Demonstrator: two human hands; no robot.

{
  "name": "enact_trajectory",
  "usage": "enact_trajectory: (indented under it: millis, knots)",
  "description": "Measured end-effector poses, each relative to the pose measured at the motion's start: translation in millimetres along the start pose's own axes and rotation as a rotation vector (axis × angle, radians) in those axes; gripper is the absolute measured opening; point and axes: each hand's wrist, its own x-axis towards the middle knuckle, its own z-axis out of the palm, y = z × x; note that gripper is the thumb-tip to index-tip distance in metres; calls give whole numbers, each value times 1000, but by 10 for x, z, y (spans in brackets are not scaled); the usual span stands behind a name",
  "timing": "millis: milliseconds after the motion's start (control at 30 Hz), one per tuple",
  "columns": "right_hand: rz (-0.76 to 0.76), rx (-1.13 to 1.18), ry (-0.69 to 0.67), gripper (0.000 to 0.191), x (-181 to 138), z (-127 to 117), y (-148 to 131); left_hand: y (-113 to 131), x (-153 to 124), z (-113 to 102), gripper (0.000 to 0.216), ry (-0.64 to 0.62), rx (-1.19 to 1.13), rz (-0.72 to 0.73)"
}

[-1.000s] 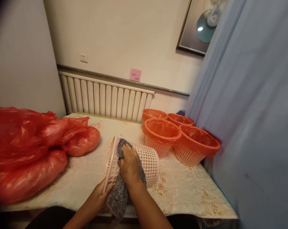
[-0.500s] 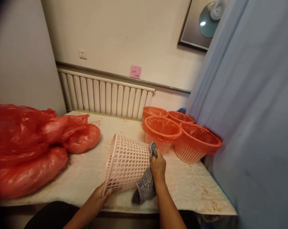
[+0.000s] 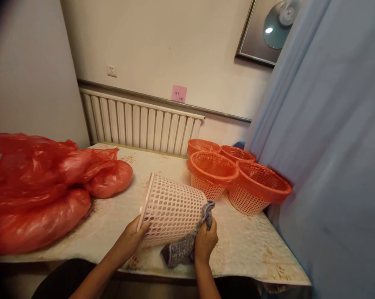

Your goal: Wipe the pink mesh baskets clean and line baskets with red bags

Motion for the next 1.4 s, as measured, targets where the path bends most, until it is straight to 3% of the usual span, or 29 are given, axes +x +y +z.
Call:
enact_trajectory:
  millis: [133,367,500,600,767,900,1000,1167,1400]
  knots:
    - [-156,68,-1,45,-276,87,-87,-55,0,-33,42,-31,-5,-9]
    - [-656,182,-349,53,-653,349,-788,-37,-6,37,42,-42,-21,35]
    - [-801,214,-479,58,-558,466,-1211,-67,-35,39,42,-47,-3,57]
    - [-807,183,-518,60,-345,545,-1334,-115,-46,36,43,-38,-9,39]
    - [-625,12,-472,51,146,564,-1165,-144,-73,29,42,-63,1,9]
    - [-449,-85,-377,34,580,396,-828,-194,-116,37,44,-80,2,17]
    - [-347,-118,-303,33,742,230,-571,-290,-146,46,44,-64,3,13]
    - [-249,-115,-198,39,588,97,-359,-301,-139,28,43,-18,-35,-4]
    - [-339,22,-117,49,141,153,-144,154,79,4,39,54,7,-56]
